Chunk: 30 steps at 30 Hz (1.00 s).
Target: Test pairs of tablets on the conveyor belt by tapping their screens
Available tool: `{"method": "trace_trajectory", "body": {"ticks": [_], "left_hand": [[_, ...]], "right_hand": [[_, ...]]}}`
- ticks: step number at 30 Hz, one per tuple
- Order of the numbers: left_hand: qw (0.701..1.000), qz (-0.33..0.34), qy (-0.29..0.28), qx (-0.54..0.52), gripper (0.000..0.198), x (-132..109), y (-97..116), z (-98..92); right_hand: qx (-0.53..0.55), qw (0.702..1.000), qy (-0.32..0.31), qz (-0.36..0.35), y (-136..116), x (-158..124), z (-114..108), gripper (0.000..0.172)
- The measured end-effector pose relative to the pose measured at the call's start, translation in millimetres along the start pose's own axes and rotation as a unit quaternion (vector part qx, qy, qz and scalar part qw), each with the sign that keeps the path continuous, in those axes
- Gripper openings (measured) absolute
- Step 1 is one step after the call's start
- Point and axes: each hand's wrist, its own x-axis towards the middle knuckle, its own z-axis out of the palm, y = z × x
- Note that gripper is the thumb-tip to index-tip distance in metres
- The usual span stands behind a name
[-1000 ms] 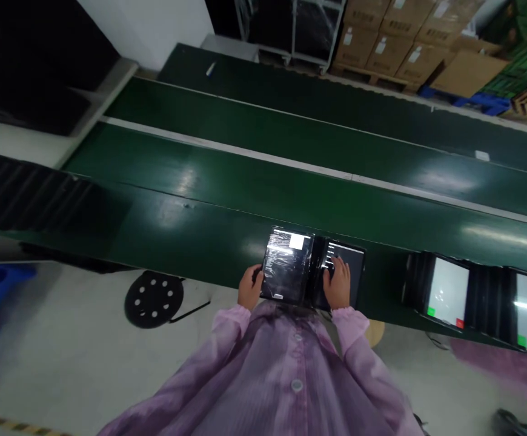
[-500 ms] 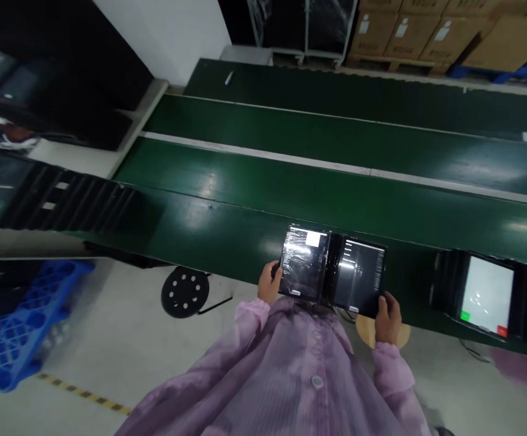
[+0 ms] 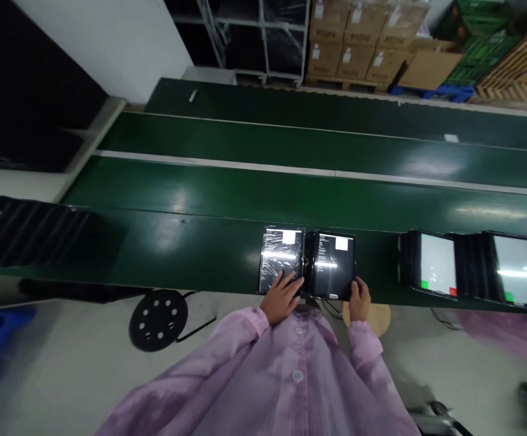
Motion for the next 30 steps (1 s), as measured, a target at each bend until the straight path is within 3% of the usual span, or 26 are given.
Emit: {"method": "trace_trajectory", "body": {"ticks": [3, 6, 10, 16, 19, 23, 27, 30], "left_hand": [[1.0, 0.007, -0.021, 0.019, 0.057, 0, 2, -2.0], [0.999, -0.025, -0.002, 0.024, 0.051, -11, -10, -9.4], [0.985, -0.138, 0.101, 0.011, 0.043, -32, -39, -21.3], [0.928, -0.27, 0.24, -0.095, 0.048, -41, -88, -19.6], [0.881, -0.333, 0.273, -0.197, 0.048, -24, -105, -13.6], [0.814, -0.409, 0.266, -0.315, 0.045, 19, -122, -15.9], [0.804, -0.423, 0.267, -0.321, 0.041, 63, -140, -25.5], [0.808, -0.428, 0.272, -0.301, 0.037, 82, -150, -29.2]], "right_hand": [[0.0, 1.0, -0.002, 0.001, -1, -2, -2, 0.065], [-0.008, 1.0, 0.0, 0.001, 1, -3, -2, 0.063], [-0.012, 1.0, 0.008, 0.002, 4, 1, -3, 0.062], [-0.015, 1.0, 0.012, 0.005, 4, 7, 2, 0.064], [-0.026, 1.0, -0.01, -0.014, 1, 5, 4, 0.079], [-0.07, 0.995, -0.022, -0.069, -3, 3, 2, 0.09], [-0.101, 0.988, -0.017, -0.114, -5, 7, -1, 0.086], [-0.111, 0.98, -0.018, -0.165, -7, 11, -2, 0.077]]}}
